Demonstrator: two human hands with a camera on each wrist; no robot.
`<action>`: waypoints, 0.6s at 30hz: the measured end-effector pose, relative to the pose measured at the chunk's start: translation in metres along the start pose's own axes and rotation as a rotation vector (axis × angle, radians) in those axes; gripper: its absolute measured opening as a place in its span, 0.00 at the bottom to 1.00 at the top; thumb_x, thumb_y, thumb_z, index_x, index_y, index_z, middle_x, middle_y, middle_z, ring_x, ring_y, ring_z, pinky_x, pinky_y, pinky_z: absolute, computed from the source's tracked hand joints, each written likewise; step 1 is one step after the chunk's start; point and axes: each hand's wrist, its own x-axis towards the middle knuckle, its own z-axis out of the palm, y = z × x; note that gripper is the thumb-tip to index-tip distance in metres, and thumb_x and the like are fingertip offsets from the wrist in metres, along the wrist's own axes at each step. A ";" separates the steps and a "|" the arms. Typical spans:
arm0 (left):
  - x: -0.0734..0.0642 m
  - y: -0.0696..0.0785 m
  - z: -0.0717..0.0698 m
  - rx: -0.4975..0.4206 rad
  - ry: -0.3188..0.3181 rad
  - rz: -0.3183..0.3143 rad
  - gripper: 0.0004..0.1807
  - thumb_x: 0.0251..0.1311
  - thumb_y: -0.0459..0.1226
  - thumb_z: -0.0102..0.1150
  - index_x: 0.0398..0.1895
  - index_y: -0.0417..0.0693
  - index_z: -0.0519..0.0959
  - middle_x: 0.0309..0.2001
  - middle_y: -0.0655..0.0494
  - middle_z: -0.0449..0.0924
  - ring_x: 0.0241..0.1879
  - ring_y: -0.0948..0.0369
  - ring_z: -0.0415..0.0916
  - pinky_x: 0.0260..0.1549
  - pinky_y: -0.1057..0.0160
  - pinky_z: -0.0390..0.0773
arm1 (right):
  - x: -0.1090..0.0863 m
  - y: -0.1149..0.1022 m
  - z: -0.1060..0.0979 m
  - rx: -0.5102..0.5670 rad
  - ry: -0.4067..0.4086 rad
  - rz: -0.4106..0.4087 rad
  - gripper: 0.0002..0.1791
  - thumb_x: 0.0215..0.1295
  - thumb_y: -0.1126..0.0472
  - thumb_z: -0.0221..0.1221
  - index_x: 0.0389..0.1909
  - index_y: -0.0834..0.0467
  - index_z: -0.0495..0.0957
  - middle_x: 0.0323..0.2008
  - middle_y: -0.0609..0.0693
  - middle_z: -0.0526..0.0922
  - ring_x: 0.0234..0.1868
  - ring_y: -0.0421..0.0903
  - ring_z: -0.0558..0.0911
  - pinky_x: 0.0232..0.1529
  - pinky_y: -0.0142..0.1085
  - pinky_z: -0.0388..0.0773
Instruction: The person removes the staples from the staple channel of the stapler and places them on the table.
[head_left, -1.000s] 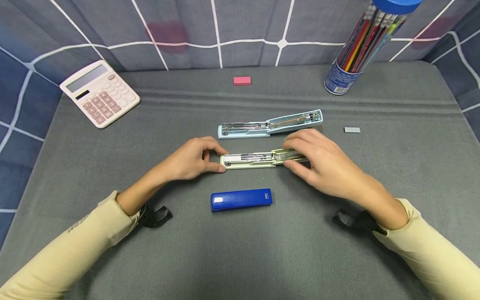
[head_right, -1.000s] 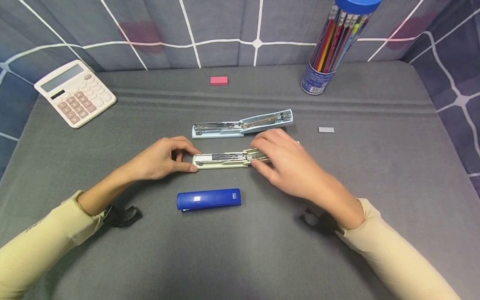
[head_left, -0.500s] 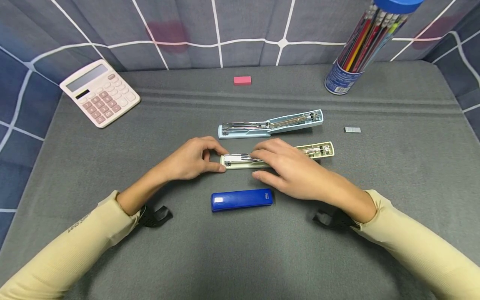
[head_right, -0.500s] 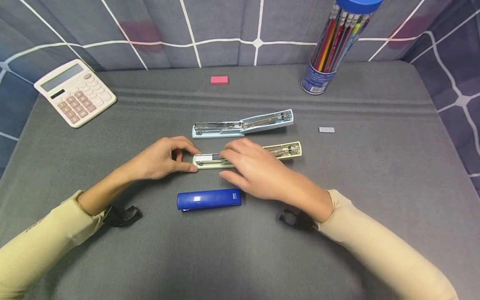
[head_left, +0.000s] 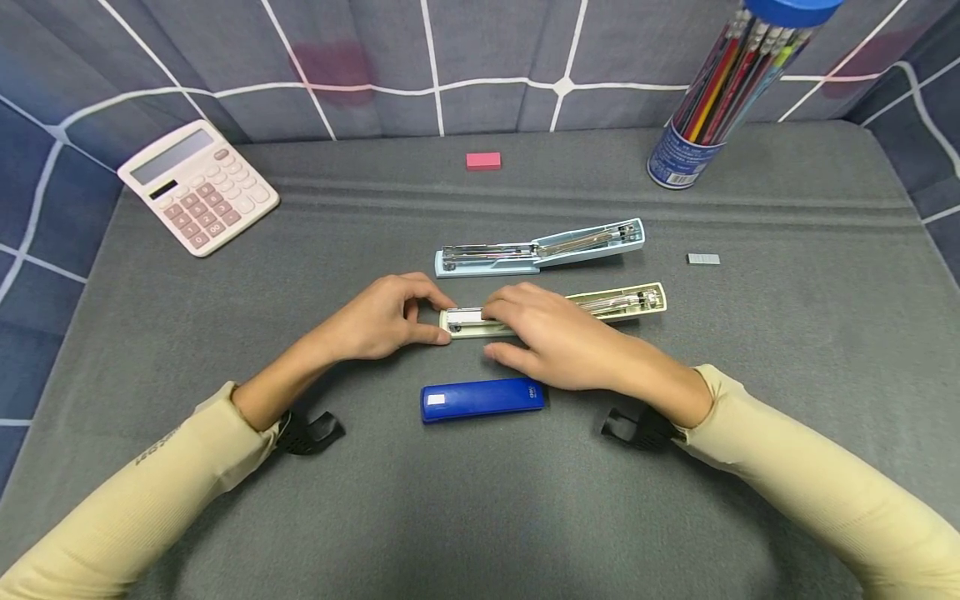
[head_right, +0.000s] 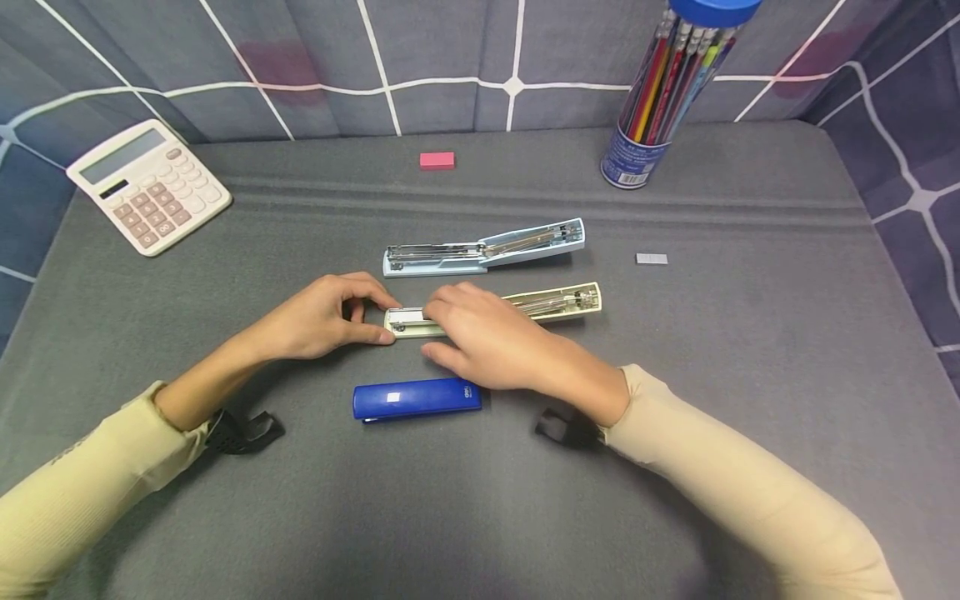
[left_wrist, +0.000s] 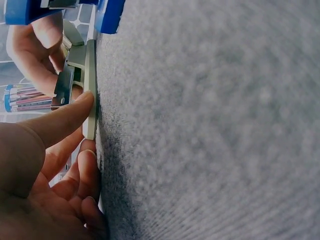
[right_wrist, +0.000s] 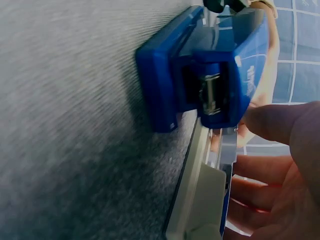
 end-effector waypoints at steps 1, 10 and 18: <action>0.000 0.000 0.000 0.000 0.000 0.001 0.16 0.51 0.35 0.76 0.45 0.44 0.85 0.38 0.56 0.80 0.26 0.60 0.68 0.27 0.63 0.66 | 0.001 -0.001 0.000 0.015 0.005 0.007 0.20 0.69 0.55 0.61 0.54 0.64 0.78 0.53 0.54 0.79 0.56 0.49 0.75 0.58 0.45 0.69; 0.000 -0.001 0.001 -0.010 0.001 0.005 0.16 0.50 0.34 0.76 0.44 0.44 0.85 0.38 0.56 0.80 0.26 0.60 0.68 0.27 0.63 0.66 | 0.003 -0.002 -0.002 0.175 0.018 0.119 0.19 0.67 0.55 0.62 0.54 0.63 0.81 0.59 0.57 0.77 0.63 0.52 0.72 0.63 0.48 0.65; 0.001 -0.001 0.001 -0.012 0.001 0.005 0.16 0.50 0.34 0.76 0.44 0.44 0.85 0.38 0.56 0.80 0.26 0.60 0.68 0.26 0.64 0.66 | 0.004 -0.002 -0.005 0.292 0.028 0.180 0.19 0.67 0.56 0.62 0.53 0.62 0.82 0.61 0.57 0.77 0.65 0.53 0.70 0.65 0.49 0.62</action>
